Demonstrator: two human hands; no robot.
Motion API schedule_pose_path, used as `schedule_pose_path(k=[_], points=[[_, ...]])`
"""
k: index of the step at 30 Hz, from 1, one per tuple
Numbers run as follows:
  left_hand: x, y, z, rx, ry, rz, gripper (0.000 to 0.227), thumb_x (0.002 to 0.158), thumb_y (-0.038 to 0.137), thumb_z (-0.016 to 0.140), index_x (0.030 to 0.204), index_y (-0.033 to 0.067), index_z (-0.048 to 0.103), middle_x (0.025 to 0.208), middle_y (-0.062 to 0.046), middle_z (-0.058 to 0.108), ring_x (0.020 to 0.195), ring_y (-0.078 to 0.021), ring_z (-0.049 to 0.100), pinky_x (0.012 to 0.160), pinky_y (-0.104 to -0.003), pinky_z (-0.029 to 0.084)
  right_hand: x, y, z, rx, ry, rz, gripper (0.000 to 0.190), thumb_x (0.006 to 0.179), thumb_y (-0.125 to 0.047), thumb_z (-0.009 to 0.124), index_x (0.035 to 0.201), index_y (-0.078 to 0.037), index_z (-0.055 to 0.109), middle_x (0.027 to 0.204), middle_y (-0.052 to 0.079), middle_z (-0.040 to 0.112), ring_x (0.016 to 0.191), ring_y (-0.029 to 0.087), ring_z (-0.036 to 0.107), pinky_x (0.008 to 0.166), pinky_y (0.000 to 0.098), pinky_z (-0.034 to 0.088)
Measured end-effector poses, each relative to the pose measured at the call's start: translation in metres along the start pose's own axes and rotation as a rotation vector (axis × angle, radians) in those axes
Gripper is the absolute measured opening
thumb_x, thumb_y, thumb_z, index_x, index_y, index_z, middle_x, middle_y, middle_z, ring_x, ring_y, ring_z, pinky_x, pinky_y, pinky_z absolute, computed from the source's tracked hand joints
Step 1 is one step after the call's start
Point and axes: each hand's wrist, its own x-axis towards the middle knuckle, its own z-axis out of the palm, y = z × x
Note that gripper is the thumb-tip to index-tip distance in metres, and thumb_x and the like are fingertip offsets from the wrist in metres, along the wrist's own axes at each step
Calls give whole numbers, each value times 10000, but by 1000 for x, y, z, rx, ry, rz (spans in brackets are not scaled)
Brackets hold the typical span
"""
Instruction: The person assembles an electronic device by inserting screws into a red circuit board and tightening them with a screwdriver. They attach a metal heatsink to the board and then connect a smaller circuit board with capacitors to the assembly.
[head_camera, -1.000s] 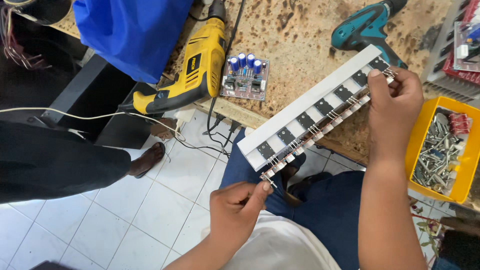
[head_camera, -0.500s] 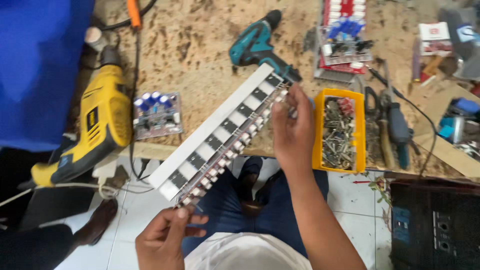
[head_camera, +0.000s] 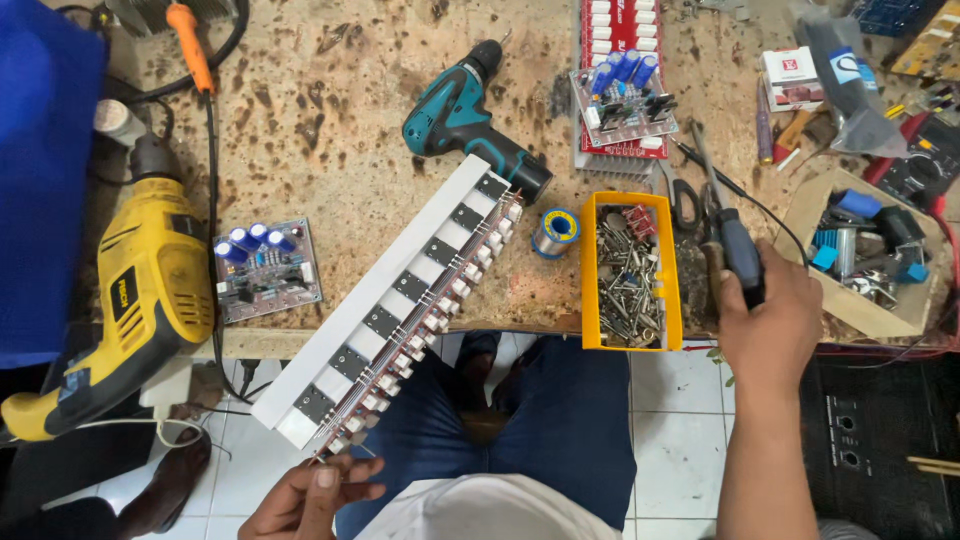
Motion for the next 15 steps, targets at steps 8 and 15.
schedule_pose_path(k=[8,15], points=[[-6,-3,5,-245,0,32,208,837,26,715,915,-164,749,735,-324,766,657,-412,791,456,-460,676,8,69,40,430,471,253,94,1139,11,827,1182,27,746,1065,121,734,920,157,640,726,334,510],[-9,16,3,-305,-149,-32,170,870,35,712,898,-117,782,796,-301,816,745,-347,815,548,-387,689,-10,254,142,465,16,259,380,1289,-174,336,1457,19,617,1286,243,609,1108,400,566,867,571,503]])
